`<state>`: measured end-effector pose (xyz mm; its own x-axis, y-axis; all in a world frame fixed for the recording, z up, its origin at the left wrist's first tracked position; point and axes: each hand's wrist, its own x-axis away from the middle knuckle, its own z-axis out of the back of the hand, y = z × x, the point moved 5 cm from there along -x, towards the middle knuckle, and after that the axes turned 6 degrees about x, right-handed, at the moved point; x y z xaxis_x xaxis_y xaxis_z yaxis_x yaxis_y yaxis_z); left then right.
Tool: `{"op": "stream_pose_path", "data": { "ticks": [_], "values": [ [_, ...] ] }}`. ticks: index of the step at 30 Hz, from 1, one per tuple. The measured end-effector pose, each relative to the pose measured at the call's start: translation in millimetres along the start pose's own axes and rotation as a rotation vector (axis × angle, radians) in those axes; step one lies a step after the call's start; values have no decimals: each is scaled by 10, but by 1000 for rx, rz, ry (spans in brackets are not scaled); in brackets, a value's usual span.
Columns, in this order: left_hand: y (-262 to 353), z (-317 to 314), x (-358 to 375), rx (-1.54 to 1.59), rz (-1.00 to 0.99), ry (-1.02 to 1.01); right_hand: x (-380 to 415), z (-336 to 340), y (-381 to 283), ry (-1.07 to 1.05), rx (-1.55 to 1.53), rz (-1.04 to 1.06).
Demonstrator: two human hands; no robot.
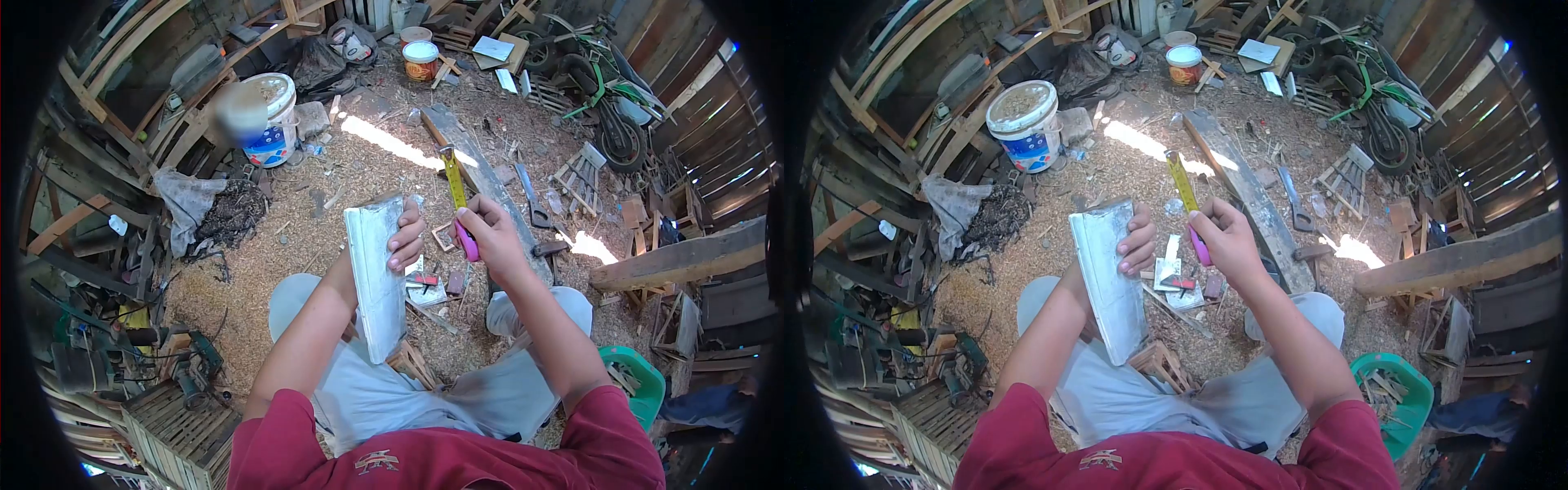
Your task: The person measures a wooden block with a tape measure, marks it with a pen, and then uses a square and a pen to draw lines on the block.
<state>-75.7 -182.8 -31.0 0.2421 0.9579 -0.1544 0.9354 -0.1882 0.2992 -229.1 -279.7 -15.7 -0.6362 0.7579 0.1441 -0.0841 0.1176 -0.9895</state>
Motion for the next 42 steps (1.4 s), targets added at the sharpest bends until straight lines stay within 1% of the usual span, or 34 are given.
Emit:
{"op": "stream_pose_path", "data": {
  "ticks": [6,9,12,15,18,19,22,24,25,28,31,34,35,37,40,42],
  "values": [
    [-14,43,-2,37,-13,25,7,20,7,-7,22,45],
    [29,-2,17,-21,-23,52,6,51,51,-8,13,28],
    [79,88,29,-74,-32,105,9,80,59,-8,26,36],
    [171,132,145,-371,-192,541,26,93,48,7,17,18],
    [217,193,288,-525,-280,1143,48,67,35,-3,-22,12],
    [238,154,302,-517,-333,1253,48,56,56,-18,-10,9],
    [272,356,343,-465,-427,1251,41,24,164,-56,18,-6],
    [289,394,351,-482,-470,1163,52,-39,229,-75,34,-34],
    [296,379,346,-488,-492,1120,57,-84,236,-74,25,-10],
    [333,513,321,-505,-601,1103,75,-132,275,-110,97,-70],
    [316,497,324,-606,-641,1124,120,-163,279,-108,99,-164],
    [370,595,343,-874,-752,1171,102,-172,319,-97,112,-181],
    [352,645,349,-882,-736,1148,100,-166,336,-88,113,-182],
    [320,467,320,-896,-700,1101,115,-177,336,-82,117,-198],
    [301,413,324,-1100,-673,1179,134,-183,297,-112,75,-234],
    [270,362,311,-1039,-683,1151,140,-189,291,-132,37,-269]
  ]
}}
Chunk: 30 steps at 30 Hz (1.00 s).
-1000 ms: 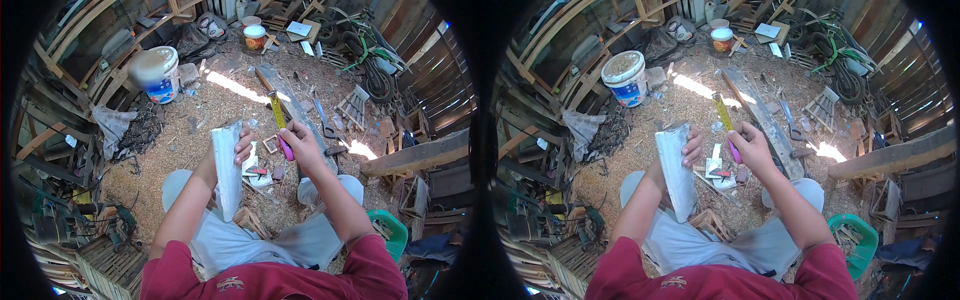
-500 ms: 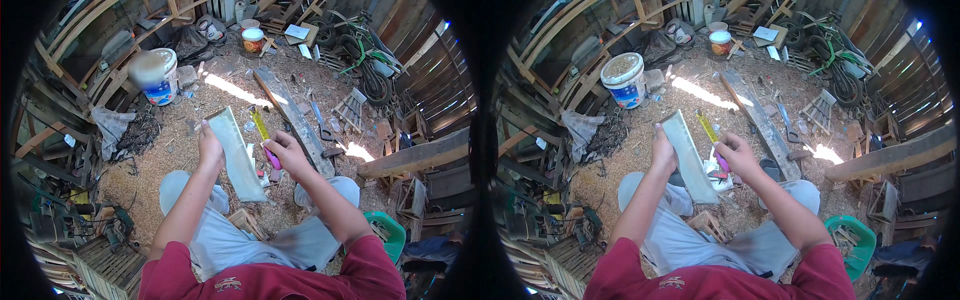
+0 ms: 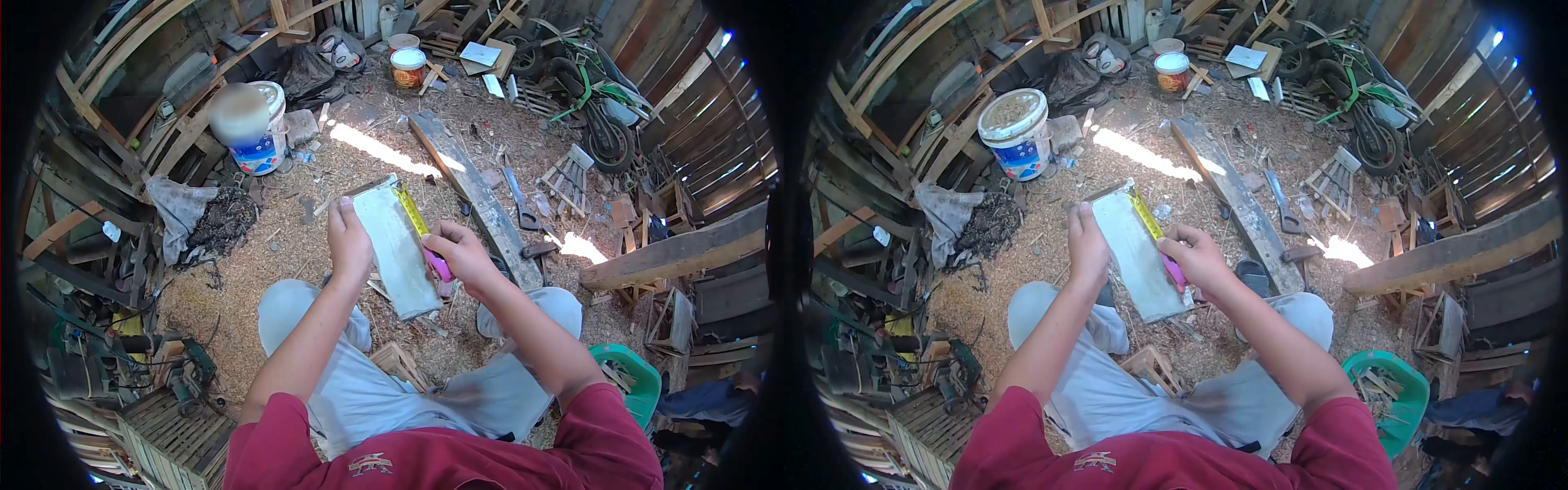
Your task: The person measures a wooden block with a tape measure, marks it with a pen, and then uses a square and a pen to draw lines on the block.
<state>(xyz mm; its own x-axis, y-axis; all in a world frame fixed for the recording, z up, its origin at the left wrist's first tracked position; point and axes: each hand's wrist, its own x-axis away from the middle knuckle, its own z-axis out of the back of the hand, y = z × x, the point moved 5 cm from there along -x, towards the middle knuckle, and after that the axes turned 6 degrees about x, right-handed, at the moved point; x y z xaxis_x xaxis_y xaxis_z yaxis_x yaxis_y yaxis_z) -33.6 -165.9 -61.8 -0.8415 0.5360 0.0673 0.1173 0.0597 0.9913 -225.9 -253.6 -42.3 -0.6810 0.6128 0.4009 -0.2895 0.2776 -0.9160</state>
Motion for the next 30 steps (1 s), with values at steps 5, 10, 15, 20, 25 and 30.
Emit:
{"op": "stream_pose_path", "data": {
  "ticks": [5,10,15,20,25,30],
  "values": [
    [111,-86,103,91,11,-1,-37,-39,98,-29,-22,-104],
    [92,-139,132,133,66,-30,-78,-106,203,-5,3,-124],
    [-25,-157,124,148,22,-75,-58,-167,163,-17,-46,-144],
    [62,-172,183,88,-20,-92,-113,-192,267,-57,-94,-151],
    [39,-167,180,86,-30,-89,-142,-219,309,-65,-133,-128],
    [14,-140,158,76,-26,-102,-135,-242,307,-55,-166,-125]
  ]
}}
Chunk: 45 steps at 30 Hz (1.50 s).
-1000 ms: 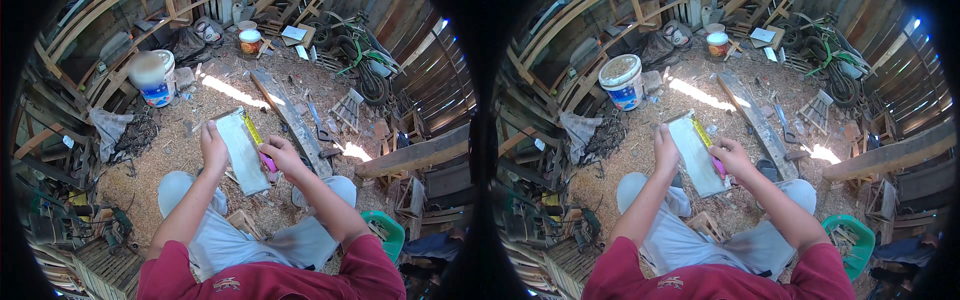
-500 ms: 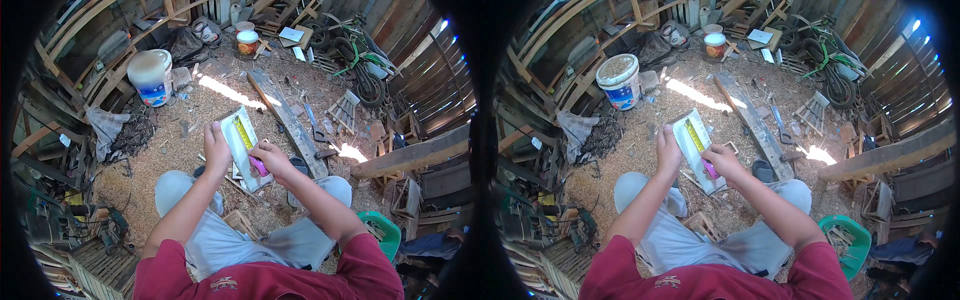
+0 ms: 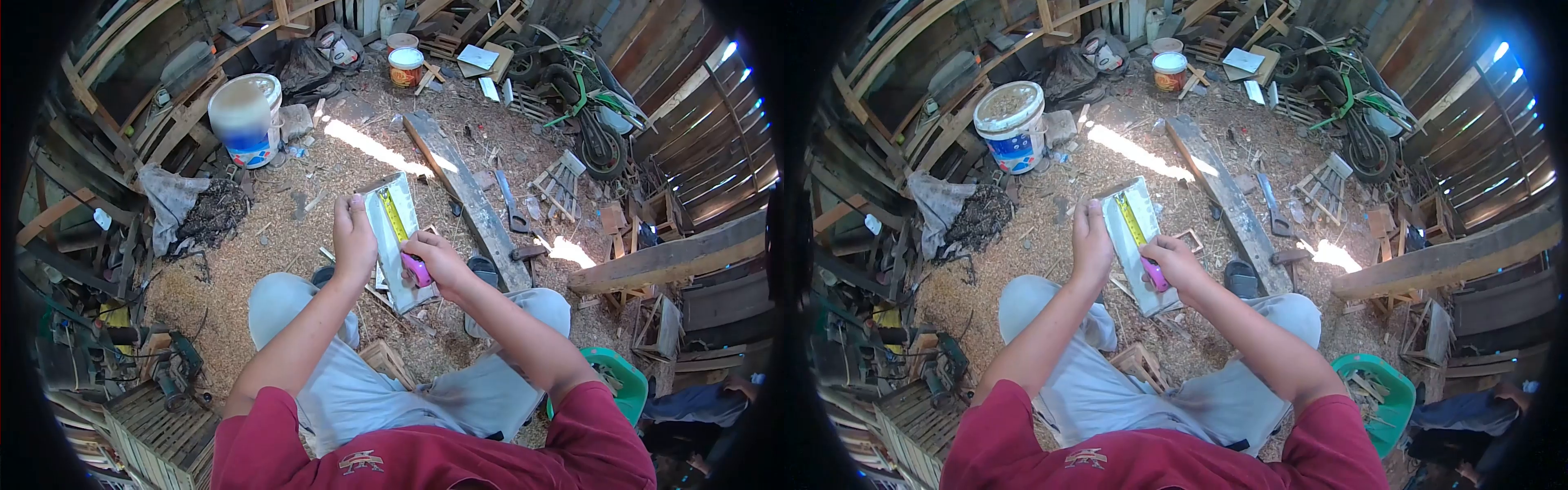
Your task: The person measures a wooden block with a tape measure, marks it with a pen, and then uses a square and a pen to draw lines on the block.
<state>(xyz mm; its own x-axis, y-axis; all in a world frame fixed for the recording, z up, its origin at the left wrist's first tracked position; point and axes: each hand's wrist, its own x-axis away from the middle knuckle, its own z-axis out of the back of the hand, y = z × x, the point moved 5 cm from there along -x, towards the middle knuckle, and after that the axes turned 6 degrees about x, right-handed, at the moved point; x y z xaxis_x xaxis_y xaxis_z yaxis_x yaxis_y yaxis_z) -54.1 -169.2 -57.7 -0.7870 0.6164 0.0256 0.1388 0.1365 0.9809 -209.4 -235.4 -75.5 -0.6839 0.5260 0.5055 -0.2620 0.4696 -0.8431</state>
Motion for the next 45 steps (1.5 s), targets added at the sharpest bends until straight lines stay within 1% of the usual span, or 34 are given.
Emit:
{"op": "stream_pose_path", "data": {
  "ticks": [3,7,10,13,20,22,25,28,31,34,37,45],
  "values": [
    [-11,13,-33,-19,-22,-6,56,-35,-5,16,-27,-34],
    [-3,-10,-21,15,-19,-46,43,-25,32,23,-34,-11],
    [106,-27,20,-50,-52,-32,54,-24,35,27,-55,-7],
    [66,-38,-1,-1,-58,-27,55,-20,22,25,-62,-2],
    [-12,-4,-31,-37,-68,-2,23,5,43,30,-32,7],
    [139,-31,50,-4,-44,30,22,5,62,27,-24,5],
    [47,-10,-13,55,-122,15,24,-1,32,24,-18,8],
    [44,29,-50,-81,-182,57,55,-15,18,36,-21,9],
    [150,-20,22,20,-125,29,11,-1,49,43,-17,25],
    [165,-33,41,-2,-80,-28,9,-7,51,38,-22,23],
    [219,-42,54,-60,-206,-63,35,-12,38,26,-39,1],
    [127,-60,19,-78,-273,-99,-16,32,88,24,-37,9]
  ]
}}
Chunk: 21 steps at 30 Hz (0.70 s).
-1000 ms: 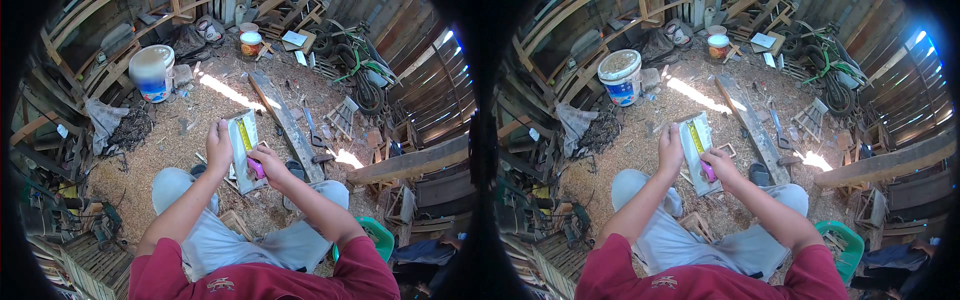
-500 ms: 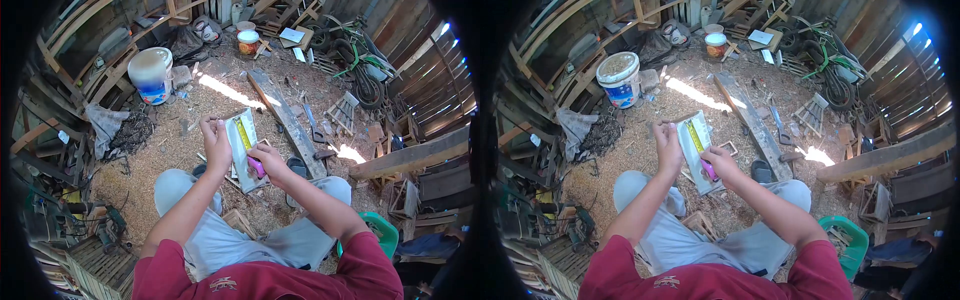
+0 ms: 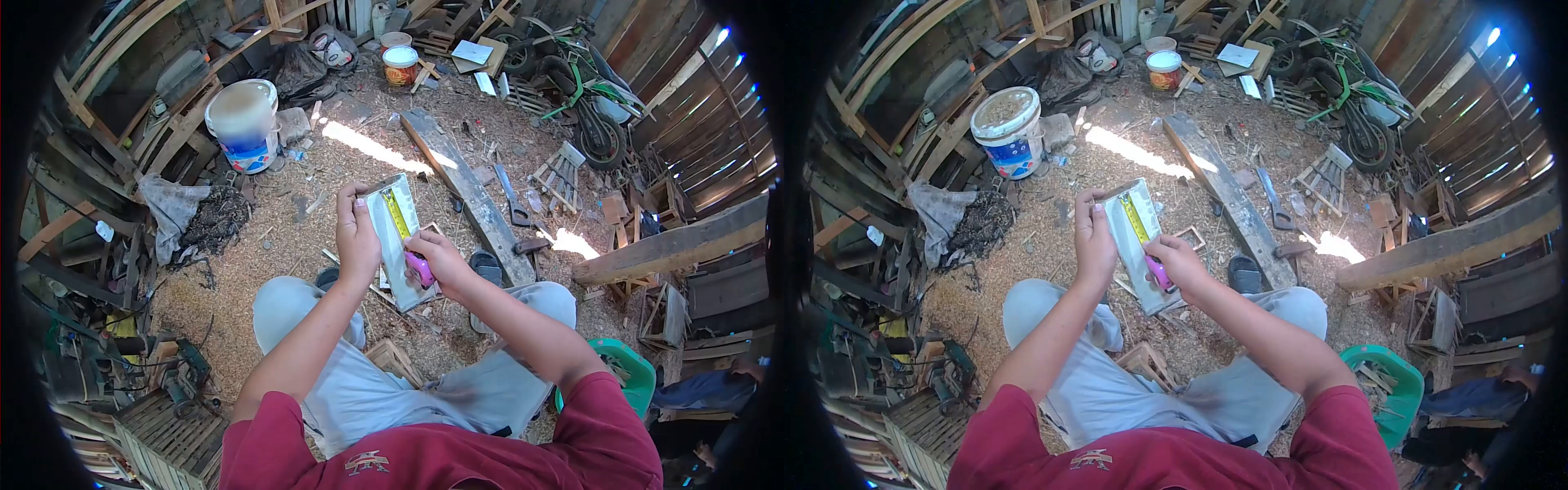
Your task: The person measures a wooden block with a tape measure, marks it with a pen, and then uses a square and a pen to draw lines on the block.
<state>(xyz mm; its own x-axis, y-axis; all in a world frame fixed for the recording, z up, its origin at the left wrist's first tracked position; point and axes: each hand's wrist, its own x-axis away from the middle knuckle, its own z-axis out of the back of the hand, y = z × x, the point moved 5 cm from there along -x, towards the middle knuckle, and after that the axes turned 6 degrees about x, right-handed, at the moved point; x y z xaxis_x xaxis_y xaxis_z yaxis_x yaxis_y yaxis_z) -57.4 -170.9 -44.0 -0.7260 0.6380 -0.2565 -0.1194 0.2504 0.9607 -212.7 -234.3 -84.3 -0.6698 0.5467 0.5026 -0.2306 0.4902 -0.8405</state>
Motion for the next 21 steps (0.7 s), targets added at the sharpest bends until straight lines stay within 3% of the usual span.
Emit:
{"op": "stream_pose_path", "data": {
  "ticks": [13,21],
  "values": [
    [-103,-65,16,180,102,-22,6,26,25,39,31,-3],
    [-27,-49,32,286,334,-31,-28,30,44,27,44,42]
  ]
}}
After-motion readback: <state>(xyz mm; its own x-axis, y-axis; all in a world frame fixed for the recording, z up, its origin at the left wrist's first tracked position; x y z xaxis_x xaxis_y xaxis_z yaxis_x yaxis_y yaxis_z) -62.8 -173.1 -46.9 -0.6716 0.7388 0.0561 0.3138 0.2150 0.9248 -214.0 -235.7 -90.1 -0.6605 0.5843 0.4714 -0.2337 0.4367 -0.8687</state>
